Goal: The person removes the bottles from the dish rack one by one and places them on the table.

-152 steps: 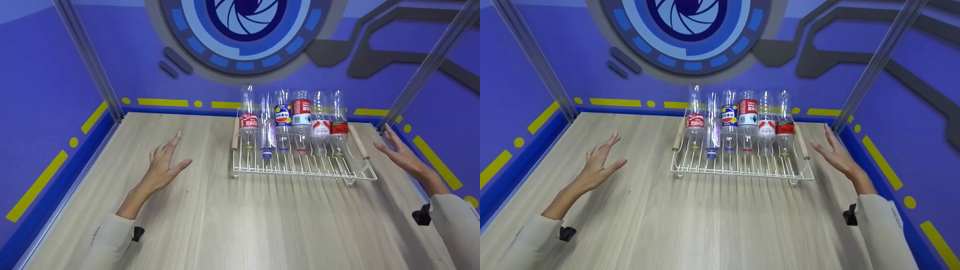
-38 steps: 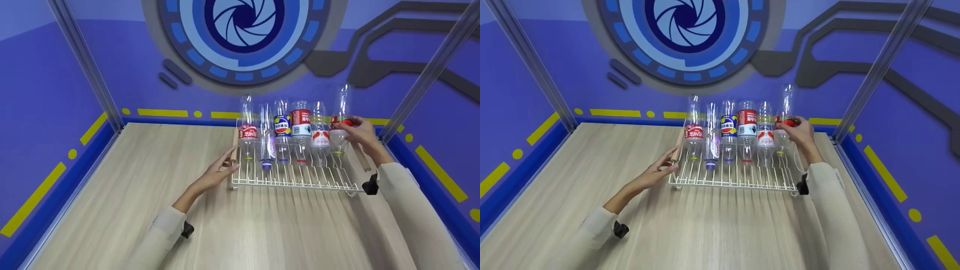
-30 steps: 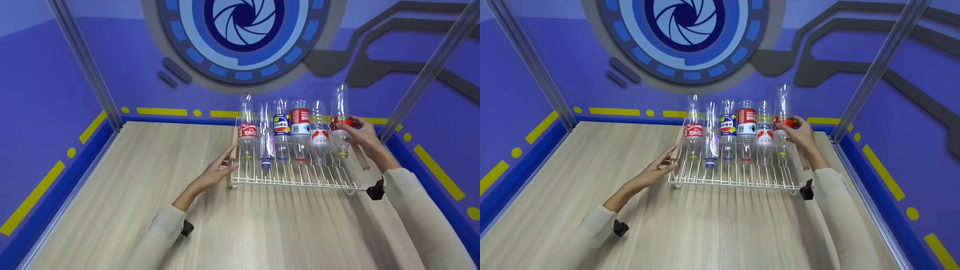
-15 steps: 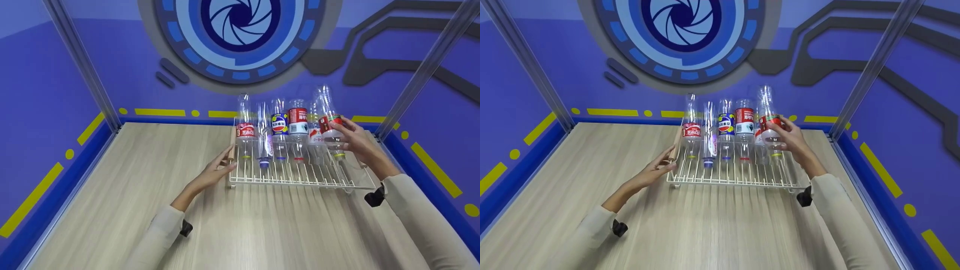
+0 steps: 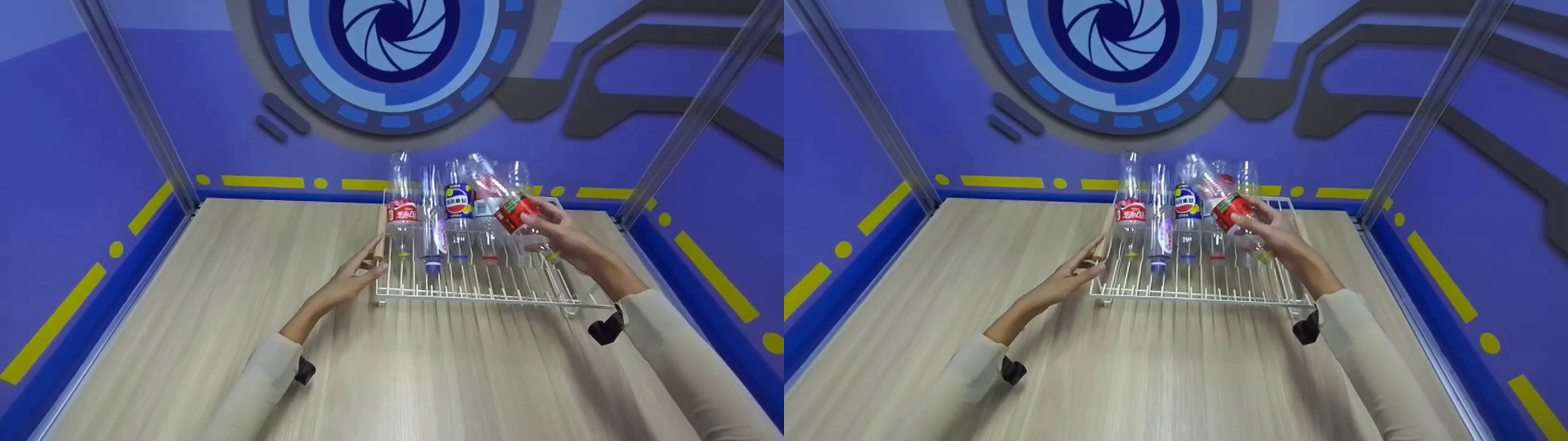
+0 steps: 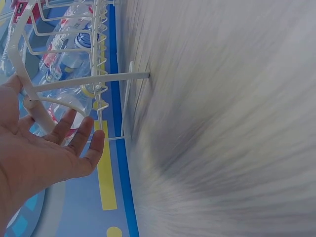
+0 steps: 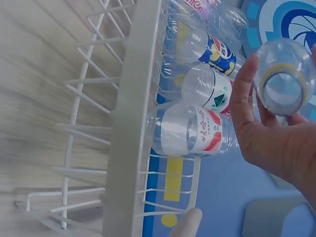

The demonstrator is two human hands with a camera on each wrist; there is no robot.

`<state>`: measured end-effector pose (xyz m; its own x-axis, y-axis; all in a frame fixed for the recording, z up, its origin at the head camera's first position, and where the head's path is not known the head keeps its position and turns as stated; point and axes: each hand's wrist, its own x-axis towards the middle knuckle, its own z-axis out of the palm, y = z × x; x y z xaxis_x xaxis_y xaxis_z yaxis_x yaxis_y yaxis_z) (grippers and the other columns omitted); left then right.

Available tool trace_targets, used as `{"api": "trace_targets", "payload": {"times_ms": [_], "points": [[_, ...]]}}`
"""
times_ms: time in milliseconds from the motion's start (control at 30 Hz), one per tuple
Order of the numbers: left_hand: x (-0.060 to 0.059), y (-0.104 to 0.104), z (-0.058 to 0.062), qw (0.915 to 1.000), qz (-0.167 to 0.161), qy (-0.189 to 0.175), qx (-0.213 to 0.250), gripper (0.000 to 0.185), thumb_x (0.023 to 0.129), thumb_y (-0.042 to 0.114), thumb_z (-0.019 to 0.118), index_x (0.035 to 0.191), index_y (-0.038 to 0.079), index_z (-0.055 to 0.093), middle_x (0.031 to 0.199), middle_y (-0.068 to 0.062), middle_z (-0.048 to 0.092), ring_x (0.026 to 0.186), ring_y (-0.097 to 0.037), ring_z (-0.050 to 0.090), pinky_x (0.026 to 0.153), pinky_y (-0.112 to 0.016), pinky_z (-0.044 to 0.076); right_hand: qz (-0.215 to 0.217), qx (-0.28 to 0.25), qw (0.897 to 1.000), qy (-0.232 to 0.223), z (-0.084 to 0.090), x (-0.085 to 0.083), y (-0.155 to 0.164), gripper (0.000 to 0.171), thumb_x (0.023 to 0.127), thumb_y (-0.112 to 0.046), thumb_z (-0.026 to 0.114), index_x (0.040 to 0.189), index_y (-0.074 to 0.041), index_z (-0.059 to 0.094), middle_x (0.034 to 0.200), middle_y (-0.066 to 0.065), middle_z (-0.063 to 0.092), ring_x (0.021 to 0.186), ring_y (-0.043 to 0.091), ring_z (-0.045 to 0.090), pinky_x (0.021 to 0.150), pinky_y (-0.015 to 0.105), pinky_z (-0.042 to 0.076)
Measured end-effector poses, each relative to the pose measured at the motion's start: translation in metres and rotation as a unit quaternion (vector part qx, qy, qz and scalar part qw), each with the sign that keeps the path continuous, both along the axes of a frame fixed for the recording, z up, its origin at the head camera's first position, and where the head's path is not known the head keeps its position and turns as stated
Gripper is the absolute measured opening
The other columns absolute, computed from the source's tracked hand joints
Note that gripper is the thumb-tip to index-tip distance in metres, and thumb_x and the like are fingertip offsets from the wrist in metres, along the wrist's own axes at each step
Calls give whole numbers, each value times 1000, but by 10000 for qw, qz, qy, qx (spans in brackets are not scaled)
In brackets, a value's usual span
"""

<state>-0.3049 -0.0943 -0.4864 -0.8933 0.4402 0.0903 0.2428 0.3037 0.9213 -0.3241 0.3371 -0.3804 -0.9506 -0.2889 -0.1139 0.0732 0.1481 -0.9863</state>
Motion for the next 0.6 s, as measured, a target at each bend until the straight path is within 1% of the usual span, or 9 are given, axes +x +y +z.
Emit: {"api": "trace_targets", "payload": {"times_ms": [100,233,333,400,467,533,600], "points": [[0,0,-1,10000,1,2,4,69,106,35,55,164,34,18,147,-12,49,129,-31,50,105,-55,43,194,84,9997,93,-2,3,-2,64,102,-18,62,159,-16,33,132,0,56,113,17,63,87,35,61],[-1,1,0,10000,21,26,-70,69,106,36,55,165,33,18,149,-12,48,129,-31,50,103,-51,45,429,211,9985,251,-4,7,-5,60,98,-10,67,154,-17,45,128,-1,64,101,18,71,80,32,62],[-1,1,1,9999,48,21,-114,69,105,37,55,164,34,19,150,-11,47,129,-30,50,102,-49,46,668,256,9970,285,-5,10,-7,60,97,-7,68,152,-20,49,128,0,67,95,20,74,79,33,63],[0,1,2,9999,65,99,-113,70,105,37,56,164,32,20,150,-12,49,129,-30,50,102,-51,47,841,275,9957,271,-5,13,-9,61,96,-6,69,152,-20,50,129,0,67,96,21,74,80,33,62],[0,1,4,9993,159,308,-142,74,103,36,60,165,28,21,149,-14,49,131,-33,49,104,-56,46,1070,322,9933,298,-5,14,-11,63,95,-5,69,153,-19,48,133,0,65,100,19,73,82,33,62],[2,2,8,9968,324,701,-219,80,99,34,66,165,21,22,151,-16,48,135,-36,46,109,-62,41,1291,383,9902,378,-5,16,-14,66,94,-4,70,154,-16,46,138,-1,61,101,18,72,84,34,62],[4,4,15,9918,509,1113,-369,87,95,35,72,164,17,22,155,-17,45,141,-39,42,113,-67,36,1489,404,9871,430,-6,17,-17,69,92,-2,71,155,-12,44,142,1,58,106,18,70,86,33,61]]}}
